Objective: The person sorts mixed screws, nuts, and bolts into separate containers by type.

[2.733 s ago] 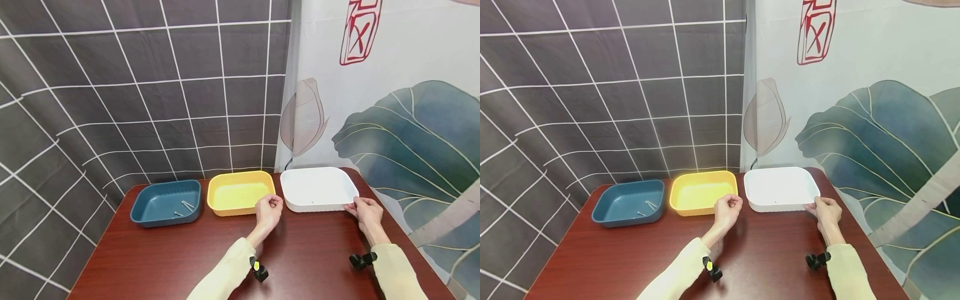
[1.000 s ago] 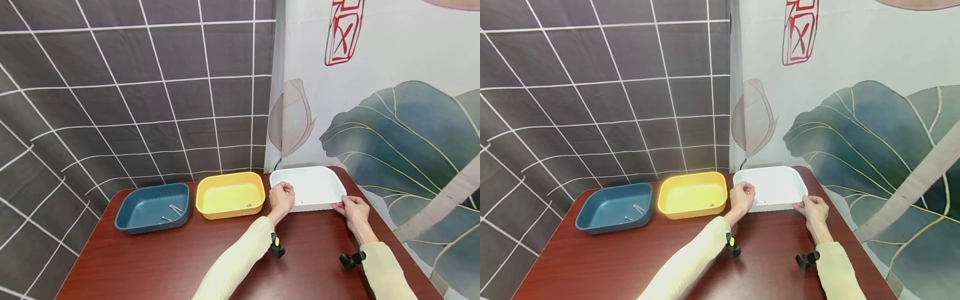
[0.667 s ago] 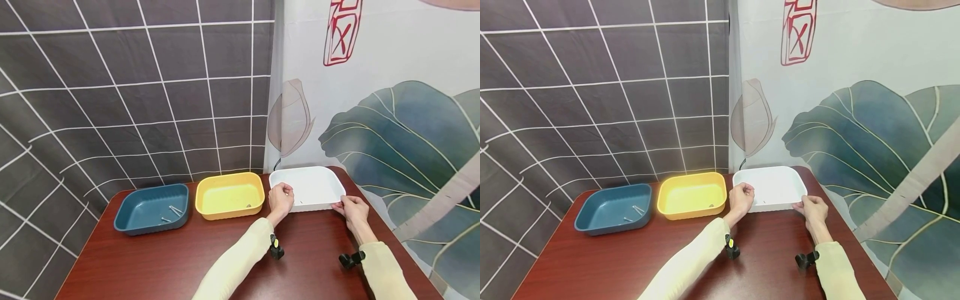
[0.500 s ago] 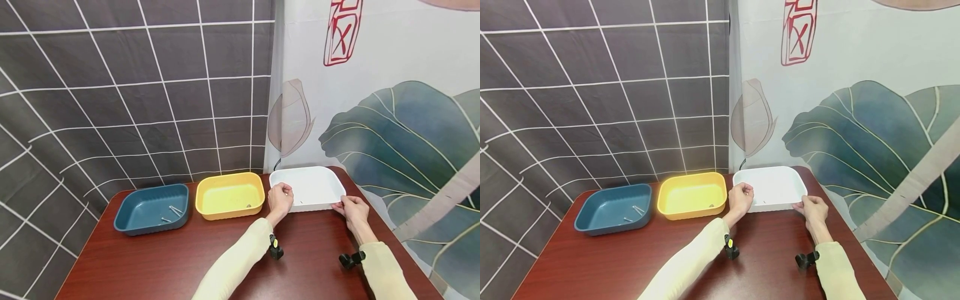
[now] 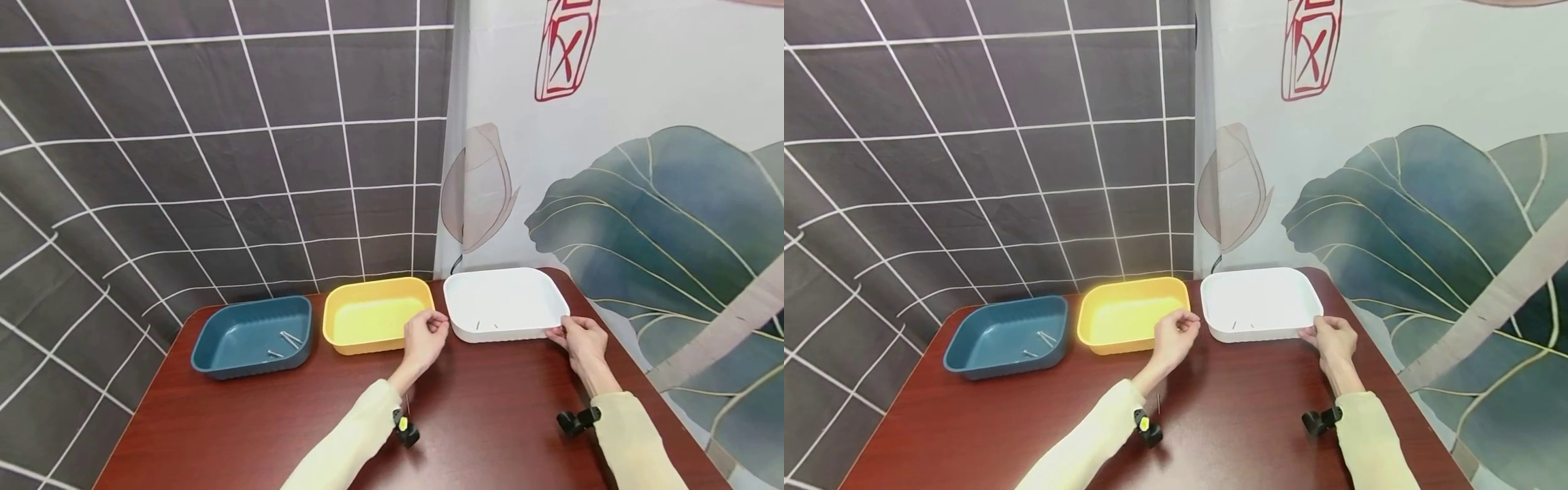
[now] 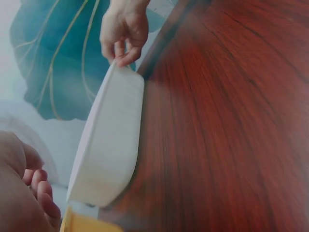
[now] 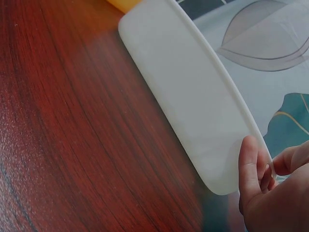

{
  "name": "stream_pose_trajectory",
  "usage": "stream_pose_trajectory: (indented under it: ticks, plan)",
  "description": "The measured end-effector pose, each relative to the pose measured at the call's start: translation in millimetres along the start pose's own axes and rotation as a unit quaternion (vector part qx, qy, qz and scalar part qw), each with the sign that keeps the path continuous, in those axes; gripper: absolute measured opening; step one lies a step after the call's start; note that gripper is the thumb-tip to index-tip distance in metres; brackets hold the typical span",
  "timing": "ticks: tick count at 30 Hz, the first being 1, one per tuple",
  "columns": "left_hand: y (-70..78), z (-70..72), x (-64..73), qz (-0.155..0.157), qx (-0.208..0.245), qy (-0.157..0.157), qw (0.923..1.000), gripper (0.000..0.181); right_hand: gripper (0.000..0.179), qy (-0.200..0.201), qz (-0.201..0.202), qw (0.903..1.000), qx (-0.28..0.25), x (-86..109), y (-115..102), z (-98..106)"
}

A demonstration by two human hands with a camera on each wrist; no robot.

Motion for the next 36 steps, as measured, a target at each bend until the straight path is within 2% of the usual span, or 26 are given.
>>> stream_pose_trajectory:
  ticks: [4, 9, 12, 15, 19, 26, 36]
  plan:
    - [-3.8, 27.7, 12.7, 0.03, 0.011, -0.021, 0.9993, 0.004, 0.008, 0.002, -0.004, 1.0, 0.004, 0.4, -1.5, 0.5]
    - [-9.0, 57.0, 37.0, 0.055, -0.025, -0.044, 0.9972, 0.006, 0.008, 0.003, -0.007, 1.0, 0.0, 1.5, -2.5, 0.7]
    - [-9.5, 71.0, 52.5, 0.073, -0.042, -0.041, 0.9955, 0.008, 0.008, 0.003, -0.007, 1.0, -0.006, 1.7, -2.9, 0.5]
    - [-9.2, 80.6, 67.7, 0.095, -0.055, -0.024, 0.9936, 0.009, 0.008, 0.003, -0.008, 0.9999, -0.006, 1.5, -2.9, 0.4]
    - [-8.2, 85.9, 83.7, 0.109, -0.066, 0.007, 0.9918, 0.012, 0.009, 0.005, -0.013, 0.9999, -0.007, 1.3, -4.1, 0.5]
    - [-6.0, 83.3, 99.0, 0.104, -0.077, 0.039, 0.9908, 0.013, 0.009, 0.006, -0.025, 0.9996, -0.011, 0.3, -5.9, 0.2]
    - [-5.5, 79.9, 122.4, 0.115, -0.1, 0.047, 0.9872, 0.015, 0.01, 0.01, -0.033, 0.9994, -0.007, -0.6, -1.4, -0.6]
Point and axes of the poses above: each hand's wrist, its own x-axis away from the middle knuckle, its own z-axis out of the back of the hand, y = z × x, the point moved 1 cm from there along -x, towards the middle knuckle, and after that the axes turned 10 degrees about -z, right-handed, at the moved point
